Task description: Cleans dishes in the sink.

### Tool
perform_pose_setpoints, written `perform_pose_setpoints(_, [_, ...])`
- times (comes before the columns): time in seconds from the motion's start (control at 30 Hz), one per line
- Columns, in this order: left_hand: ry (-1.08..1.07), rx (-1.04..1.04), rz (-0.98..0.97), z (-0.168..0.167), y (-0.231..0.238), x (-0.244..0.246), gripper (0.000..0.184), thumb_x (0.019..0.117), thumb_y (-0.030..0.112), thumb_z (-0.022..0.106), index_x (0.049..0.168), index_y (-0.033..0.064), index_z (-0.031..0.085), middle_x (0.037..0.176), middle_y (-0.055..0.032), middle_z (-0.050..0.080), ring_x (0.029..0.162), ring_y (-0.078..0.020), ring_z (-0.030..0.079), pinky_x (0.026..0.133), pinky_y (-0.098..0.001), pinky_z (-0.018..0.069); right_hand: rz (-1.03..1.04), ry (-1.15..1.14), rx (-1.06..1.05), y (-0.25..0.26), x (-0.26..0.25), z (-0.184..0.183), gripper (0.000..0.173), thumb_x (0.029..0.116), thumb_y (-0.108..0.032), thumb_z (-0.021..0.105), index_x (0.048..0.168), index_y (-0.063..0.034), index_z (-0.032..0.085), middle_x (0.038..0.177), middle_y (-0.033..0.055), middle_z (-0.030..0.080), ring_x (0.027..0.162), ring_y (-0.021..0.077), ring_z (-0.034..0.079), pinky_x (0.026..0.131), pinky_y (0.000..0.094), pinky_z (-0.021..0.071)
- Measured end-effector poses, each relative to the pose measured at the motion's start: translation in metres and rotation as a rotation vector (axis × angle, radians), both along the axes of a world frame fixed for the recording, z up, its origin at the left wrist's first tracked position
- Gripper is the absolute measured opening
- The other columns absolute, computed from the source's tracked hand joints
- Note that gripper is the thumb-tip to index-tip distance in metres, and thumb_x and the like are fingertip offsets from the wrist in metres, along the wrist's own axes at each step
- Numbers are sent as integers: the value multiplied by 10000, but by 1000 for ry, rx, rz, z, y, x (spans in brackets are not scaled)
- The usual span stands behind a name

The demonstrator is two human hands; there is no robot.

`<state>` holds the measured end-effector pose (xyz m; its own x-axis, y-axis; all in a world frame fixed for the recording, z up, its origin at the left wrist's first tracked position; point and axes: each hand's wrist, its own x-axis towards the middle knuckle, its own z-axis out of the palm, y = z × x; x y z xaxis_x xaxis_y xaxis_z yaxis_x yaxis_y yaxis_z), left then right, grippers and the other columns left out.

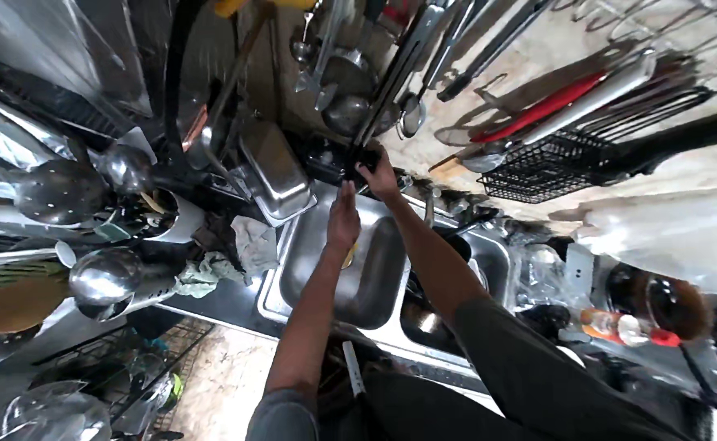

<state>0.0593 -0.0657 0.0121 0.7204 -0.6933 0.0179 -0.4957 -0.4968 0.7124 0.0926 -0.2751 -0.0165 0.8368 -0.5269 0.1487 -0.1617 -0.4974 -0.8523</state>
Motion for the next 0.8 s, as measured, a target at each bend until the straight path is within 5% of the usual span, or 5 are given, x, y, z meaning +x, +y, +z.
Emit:
perform_pose_setpoints(0.2, [232,118,-8,-40,96,-20,446,1080,180,440,1517,102,491,1480,-138,565,1338,-281,574,1138,-459,467,-521,338,-62,103,-106,-16,500,1047,-346,570,1434,-38,499,1357,218,607,1195,341,643,979,506,564])
perform_pose_setpoints(0.37, [202,74,-91,-53,173,-54,360,1065,108,454,1379,16,605,1314,-159,670,1172,-252,676,1038,-425,544,-501,1000,186,181,-124,-107,949,877,-534,743,1624,-153,298,1638,333,226,1450,553,335,1039,691,447])
perform_pose_setpoints(0.53, [238,33,-180,-44,218,-57,321,1051,94,492,1329,14,633,1240,-132,701,1081,-206,702,977,-413,580,-595,825,206,208,-105,-141,769,910,-117,710,1595,-139,362,1631,326,254,1362,553,455,1017,649,498])
perform_pose_setpoints(0.67, [175,128,-264,-31,211,-44,324,1050,89,487,1325,-10,627,1223,-157,704,1071,-238,706,979,-424,574,-511,608,379,199,-130,-118,837,851,-159,807,1562,-168,365,1312,290,626,1165,503,632,930,680,532])
perform_pose_setpoints(0.8, [-4,189,-314,7,142,-18,339,1054,117,492,1343,-6,619,1249,-217,667,1082,-315,688,976,-469,563,-612,232,782,197,-178,-100,745,783,-256,895,1426,-105,549,1237,193,694,1110,336,687,959,557,566])
